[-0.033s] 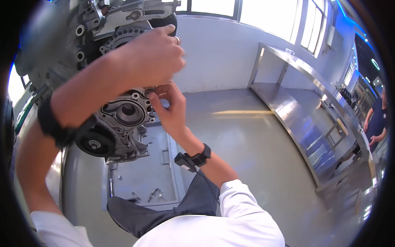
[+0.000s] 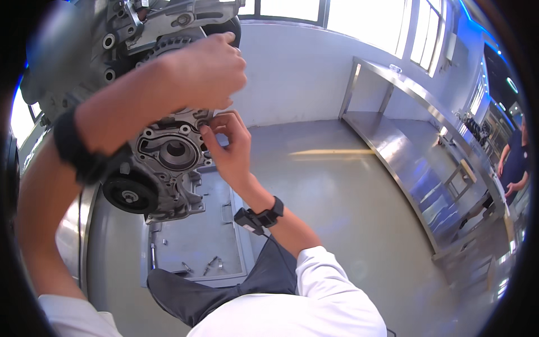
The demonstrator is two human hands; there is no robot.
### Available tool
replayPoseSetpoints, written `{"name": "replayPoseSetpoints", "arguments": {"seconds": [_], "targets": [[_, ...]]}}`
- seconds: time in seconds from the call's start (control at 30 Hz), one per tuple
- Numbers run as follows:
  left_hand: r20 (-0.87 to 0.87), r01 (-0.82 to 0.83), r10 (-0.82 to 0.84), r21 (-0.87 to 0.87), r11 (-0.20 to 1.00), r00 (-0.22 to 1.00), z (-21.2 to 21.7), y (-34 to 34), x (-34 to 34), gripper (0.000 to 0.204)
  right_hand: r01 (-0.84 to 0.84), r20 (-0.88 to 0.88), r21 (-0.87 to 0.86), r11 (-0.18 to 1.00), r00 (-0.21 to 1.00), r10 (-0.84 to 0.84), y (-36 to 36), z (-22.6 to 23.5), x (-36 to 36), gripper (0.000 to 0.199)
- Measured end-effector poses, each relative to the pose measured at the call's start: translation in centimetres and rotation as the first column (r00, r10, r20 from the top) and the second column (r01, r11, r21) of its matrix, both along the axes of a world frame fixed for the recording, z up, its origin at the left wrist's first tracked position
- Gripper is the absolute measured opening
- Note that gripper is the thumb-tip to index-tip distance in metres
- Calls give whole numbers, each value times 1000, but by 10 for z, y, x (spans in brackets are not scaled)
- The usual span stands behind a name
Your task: Assembling components of a car engine, including the alternator and pulleys.
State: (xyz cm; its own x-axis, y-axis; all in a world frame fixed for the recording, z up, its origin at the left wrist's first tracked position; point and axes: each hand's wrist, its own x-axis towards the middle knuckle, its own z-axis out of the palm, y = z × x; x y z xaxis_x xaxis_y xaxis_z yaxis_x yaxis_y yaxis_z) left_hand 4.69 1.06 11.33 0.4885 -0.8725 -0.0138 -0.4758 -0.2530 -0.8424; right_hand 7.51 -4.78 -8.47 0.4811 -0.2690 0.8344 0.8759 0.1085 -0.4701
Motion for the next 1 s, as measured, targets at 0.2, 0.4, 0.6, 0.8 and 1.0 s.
{"name": "replayPoseSetpoints", "arguments": {"seconds": [0.2,0.4,0.6,0.8,1.0], "targets": [[-87,-301,297,-31,953,951,23,-20,8,44,106,30,76,991,994,-109,24,-13,6,22],[-137,-359,352,-29,933,926,26,-20,14,41,287,46,-72,955,958,-284,12,-10,8,20],[-154,-397,392,-2,918,907,27,-36,12,38,451,89,-86,888,892,-444,11,-3,9,26],[-151,-432,430,15,902,890,26,-39,14,36,540,189,-201,818,840,-508,5,8,2,31],[-184,-443,435,-4,896,881,31,-34,11,34,622,255,-468,628,776,-578,-11,21,-10,32]]}}
